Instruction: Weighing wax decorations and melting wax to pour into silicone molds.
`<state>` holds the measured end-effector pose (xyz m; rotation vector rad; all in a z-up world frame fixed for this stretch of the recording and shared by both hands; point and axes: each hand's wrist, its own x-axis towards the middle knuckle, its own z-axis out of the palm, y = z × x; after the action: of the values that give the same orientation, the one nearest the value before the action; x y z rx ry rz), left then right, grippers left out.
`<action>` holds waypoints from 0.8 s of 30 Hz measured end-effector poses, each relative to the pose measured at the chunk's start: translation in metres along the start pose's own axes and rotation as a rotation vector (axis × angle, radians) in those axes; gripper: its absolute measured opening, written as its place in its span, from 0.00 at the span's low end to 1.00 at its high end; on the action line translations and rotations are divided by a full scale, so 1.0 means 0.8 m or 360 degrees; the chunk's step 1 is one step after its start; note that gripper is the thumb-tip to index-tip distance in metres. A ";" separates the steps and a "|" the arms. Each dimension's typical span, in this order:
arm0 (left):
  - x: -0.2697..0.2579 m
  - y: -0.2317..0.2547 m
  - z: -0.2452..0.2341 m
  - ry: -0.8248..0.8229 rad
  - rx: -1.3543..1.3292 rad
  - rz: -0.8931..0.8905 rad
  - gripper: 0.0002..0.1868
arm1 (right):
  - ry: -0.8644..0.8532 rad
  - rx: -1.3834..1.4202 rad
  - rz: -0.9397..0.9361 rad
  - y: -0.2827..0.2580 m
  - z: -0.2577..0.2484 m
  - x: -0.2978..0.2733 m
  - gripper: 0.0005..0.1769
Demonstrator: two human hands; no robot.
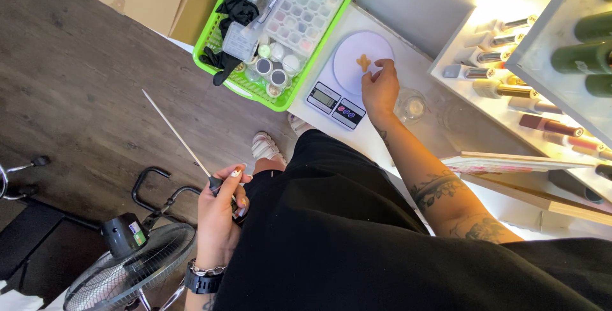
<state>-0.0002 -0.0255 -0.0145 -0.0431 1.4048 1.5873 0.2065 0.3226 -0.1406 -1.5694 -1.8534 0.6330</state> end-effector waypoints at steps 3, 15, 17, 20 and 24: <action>0.000 -0.003 -0.001 0.0004 -0.0038 -0.0006 0.10 | -0.0011 -0.0054 0.0013 0.000 0.003 0.006 0.19; -0.044 -0.037 -0.040 0.0160 -0.0265 0.0098 0.11 | -0.0093 -0.0476 -0.0286 0.025 0.024 0.038 0.20; -0.062 -0.050 -0.061 0.0264 -0.0374 0.0100 0.11 | -0.0067 -0.0476 -0.0393 0.025 0.022 0.040 0.20; -0.099 -0.082 -0.099 0.0392 -0.0560 0.0168 0.10 | -0.0088 -0.0258 -0.0656 0.050 0.020 0.043 0.17; -0.156 -0.131 -0.162 0.0693 -0.0813 0.0308 0.11 | 0.0060 -0.0512 -0.1212 0.126 0.056 0.101 0.17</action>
<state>0.0636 -0.2186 -0.0612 -0.6025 1.3092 2.1590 0.2352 0.4217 -0.2300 -0.8990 -2.3826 -0.0427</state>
